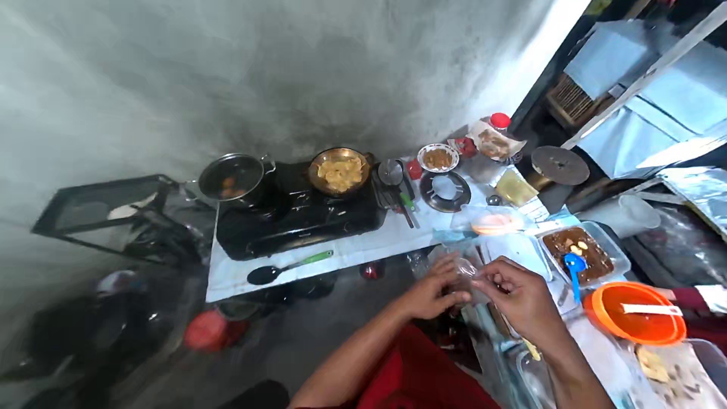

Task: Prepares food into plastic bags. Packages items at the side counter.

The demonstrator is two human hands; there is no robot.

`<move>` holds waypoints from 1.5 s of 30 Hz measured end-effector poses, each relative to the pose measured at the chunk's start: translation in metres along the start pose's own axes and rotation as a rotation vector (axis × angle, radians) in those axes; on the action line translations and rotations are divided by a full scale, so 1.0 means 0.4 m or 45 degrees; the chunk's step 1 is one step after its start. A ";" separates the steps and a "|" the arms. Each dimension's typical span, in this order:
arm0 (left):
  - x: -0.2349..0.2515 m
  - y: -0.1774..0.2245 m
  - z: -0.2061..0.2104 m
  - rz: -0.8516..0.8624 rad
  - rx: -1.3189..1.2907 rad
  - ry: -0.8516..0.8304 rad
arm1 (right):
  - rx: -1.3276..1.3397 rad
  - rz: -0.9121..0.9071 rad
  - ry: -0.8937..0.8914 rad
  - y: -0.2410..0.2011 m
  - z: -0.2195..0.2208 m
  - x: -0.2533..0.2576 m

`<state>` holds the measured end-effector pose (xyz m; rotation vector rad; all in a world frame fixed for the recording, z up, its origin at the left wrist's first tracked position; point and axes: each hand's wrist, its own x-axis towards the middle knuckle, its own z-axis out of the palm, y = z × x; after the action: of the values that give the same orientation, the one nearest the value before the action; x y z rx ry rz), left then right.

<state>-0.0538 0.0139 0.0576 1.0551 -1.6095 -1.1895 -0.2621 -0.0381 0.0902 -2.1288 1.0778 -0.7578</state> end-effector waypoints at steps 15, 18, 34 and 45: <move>-0.065 -0.002 0.114 0.012 -0.013 -0.625 | -0.444 0.156 -0.009 -0.217 -0.068 -0.250; -0.062 -0.032 0.107 0.180 0.039 -0.797 | -0.491 0.146 -0.174 -0.224 -0.045 -0.246; -0.033 -0.099 0.160 0.305 -0.377 -1.806 | 0.106 1.119 1.094 -0.306 0.151 -0.636; -0.115 0.085 0.281 0.422 -0.203 -2.000 | -0.245 0.917 1.226 -0.432 0.248 -0.581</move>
<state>-0.1521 0.0925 0.0630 -0.5493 -2.5220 -1.9851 -0.2241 0.2654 0.1069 -1.2511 2.2993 -1.3562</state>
